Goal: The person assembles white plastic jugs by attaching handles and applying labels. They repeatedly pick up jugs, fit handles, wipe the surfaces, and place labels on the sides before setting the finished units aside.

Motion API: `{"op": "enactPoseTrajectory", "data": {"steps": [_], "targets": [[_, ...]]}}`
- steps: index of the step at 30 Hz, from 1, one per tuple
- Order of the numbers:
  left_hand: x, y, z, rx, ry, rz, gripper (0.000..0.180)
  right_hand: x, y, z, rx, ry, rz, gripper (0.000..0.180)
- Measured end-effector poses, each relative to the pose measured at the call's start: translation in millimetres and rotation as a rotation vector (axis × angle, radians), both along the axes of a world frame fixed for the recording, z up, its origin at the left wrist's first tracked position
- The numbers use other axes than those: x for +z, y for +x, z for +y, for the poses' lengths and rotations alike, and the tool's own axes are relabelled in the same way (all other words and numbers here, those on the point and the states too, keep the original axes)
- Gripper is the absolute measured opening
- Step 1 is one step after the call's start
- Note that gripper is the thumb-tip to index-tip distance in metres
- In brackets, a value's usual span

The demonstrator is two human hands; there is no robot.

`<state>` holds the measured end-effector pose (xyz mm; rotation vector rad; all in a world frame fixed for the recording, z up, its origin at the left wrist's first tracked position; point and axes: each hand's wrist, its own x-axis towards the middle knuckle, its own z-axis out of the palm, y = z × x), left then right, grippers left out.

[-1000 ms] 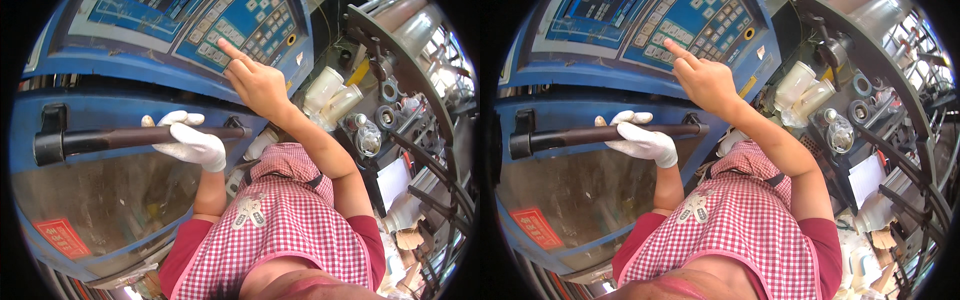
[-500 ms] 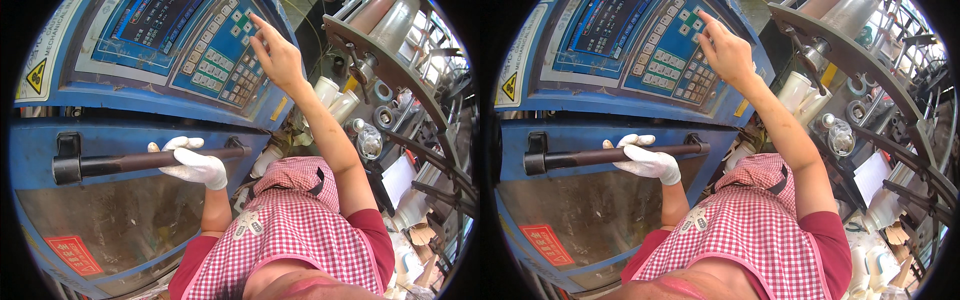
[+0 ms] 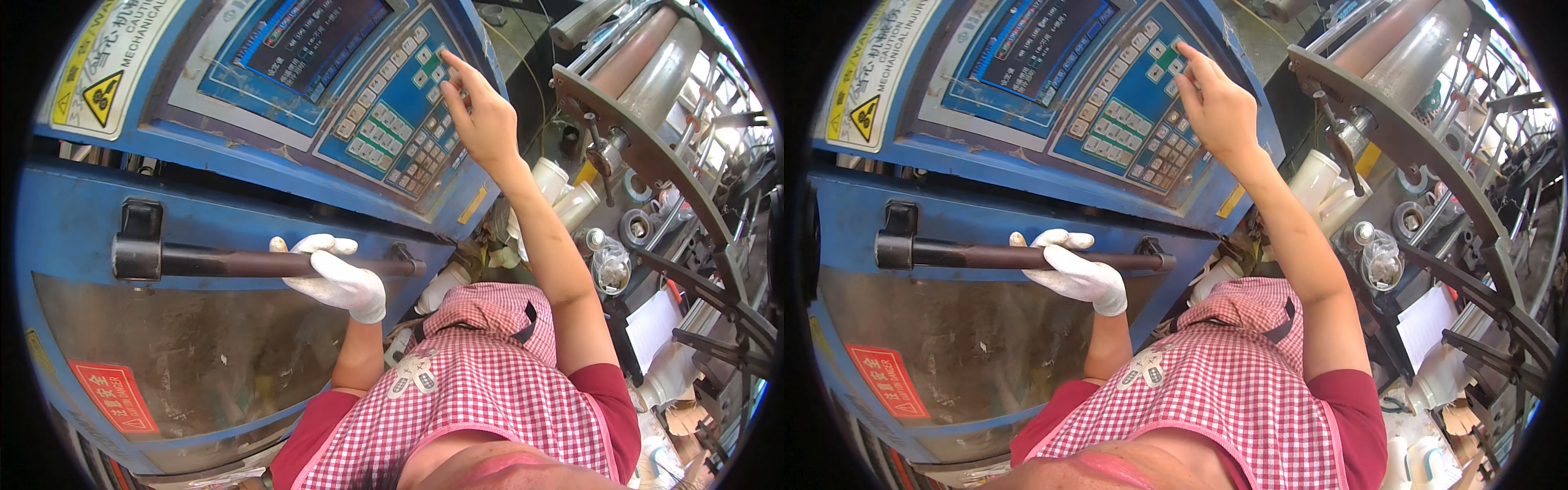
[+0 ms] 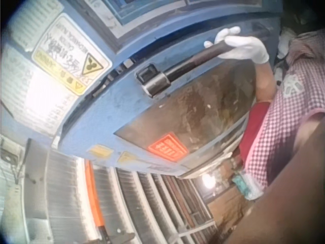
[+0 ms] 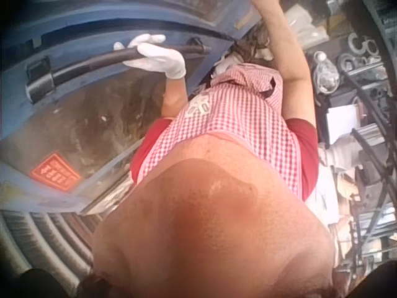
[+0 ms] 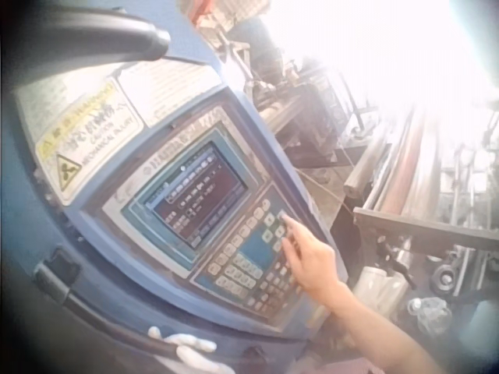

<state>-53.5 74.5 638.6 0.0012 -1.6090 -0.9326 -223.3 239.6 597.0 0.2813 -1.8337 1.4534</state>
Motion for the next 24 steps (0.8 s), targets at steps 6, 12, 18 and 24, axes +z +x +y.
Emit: {"op": "enactPoseTrajectory", "data": {"steps": [6,12,18,24], "targets": [[-4,2,-4,-0.081,0.059,-0.035,0.062,5,13,7,0.102,-0.08,-0.036,0.045],[-5,3,-5,-0.092,0.033,-0.034,0.063,3,29,2,0.154,-0.044,-0.022,0.038],[-5,2,-5,-0.083,0.023,-0.027,0.063,2,32,-7,0.185,-0.039,0.059,0.049],[-6,2,-6,-0.031,-0.043,-0.029,0.064,-1,32,-10,0.182,-0.02,0.054,0.011]]}}
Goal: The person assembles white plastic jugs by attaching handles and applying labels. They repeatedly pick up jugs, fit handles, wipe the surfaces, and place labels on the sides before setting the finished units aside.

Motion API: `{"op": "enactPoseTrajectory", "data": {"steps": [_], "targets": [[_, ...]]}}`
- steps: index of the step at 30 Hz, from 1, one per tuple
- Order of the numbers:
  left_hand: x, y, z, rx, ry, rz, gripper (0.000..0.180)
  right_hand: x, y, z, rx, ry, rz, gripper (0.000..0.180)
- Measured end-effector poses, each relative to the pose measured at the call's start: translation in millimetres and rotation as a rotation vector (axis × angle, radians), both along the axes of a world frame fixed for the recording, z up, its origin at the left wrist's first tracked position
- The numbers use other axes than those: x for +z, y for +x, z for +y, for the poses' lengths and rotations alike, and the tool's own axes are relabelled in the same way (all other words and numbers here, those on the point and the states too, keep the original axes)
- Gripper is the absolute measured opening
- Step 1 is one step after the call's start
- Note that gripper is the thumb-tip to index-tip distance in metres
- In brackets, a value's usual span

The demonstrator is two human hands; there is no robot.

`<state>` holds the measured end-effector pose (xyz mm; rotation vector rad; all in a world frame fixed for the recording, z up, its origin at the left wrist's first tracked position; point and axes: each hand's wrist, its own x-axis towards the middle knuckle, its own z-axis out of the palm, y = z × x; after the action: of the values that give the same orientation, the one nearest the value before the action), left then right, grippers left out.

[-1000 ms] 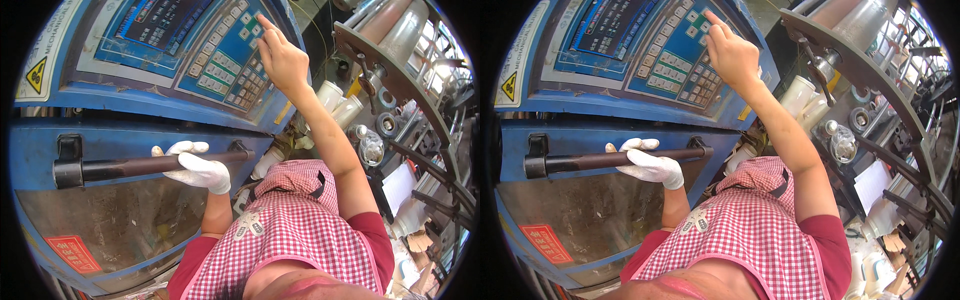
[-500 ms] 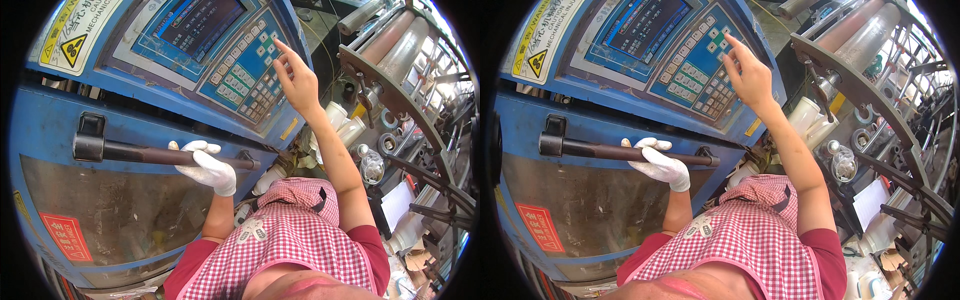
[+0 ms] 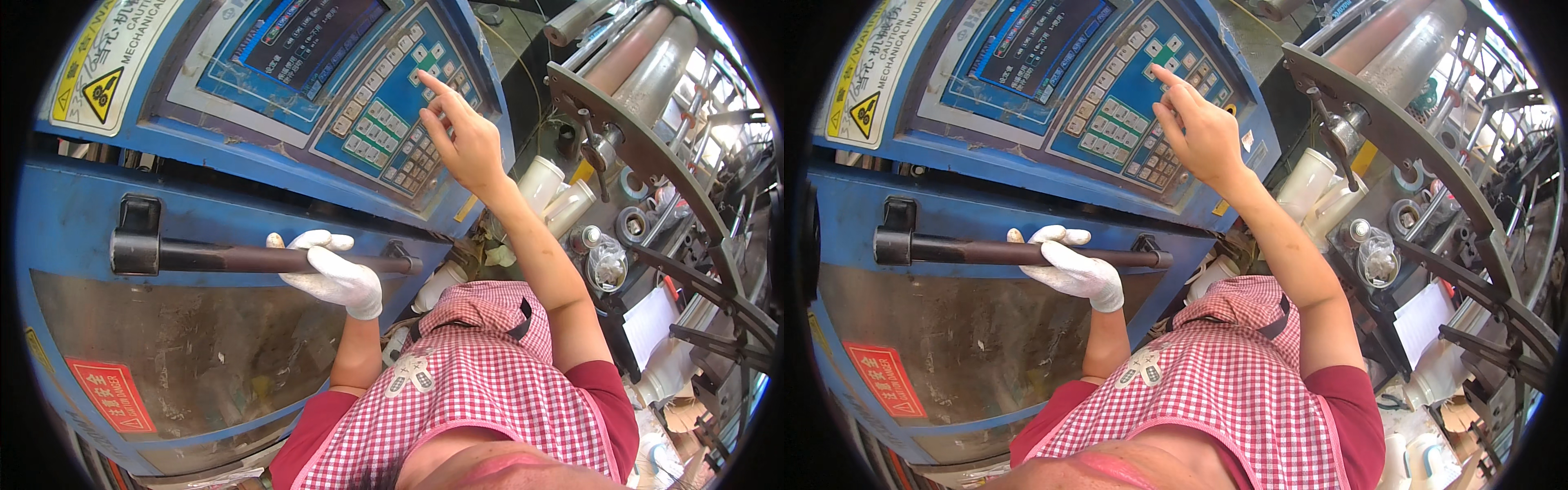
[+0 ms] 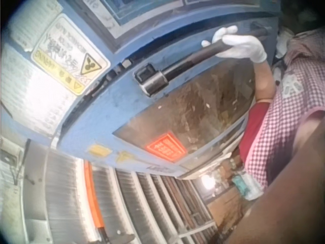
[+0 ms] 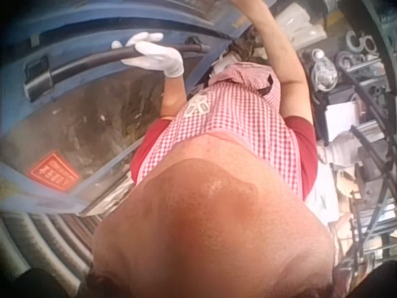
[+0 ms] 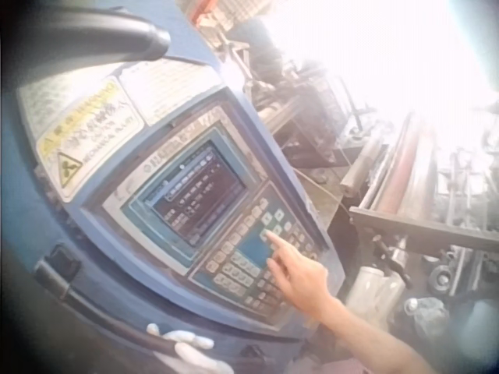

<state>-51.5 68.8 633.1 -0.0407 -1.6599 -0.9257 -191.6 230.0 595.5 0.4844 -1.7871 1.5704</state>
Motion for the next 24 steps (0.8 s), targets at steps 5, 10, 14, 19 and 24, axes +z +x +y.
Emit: {"op": "enactPoseTrajectory", "data": {"steps": [5,10,14,19,24], "targets": [[-3,-2,-3,-0.008,-0.025,0.017,0.064,-2,-1,0,-0.009,0.02,-0.003,0.01],[3,-3,7,-0.014,0.063,0.027,0.058,1,4,-3,-0.011,0.008,-0.018,0.032],[0,3,0,-0.009,0.064,-0.01,0.063,-4,1,-12,-0.034,0.024,0.012,0.039],[2,-3,7,-0.033,0.112,0.034,0.061,-3,-2,-9,-0.082,0.044,0.051,0.022],[3,0,5,-0.05,0.123,0.016,0.061,-2,27,2,-0.022,-0.065,-0.05,0.011]]}}
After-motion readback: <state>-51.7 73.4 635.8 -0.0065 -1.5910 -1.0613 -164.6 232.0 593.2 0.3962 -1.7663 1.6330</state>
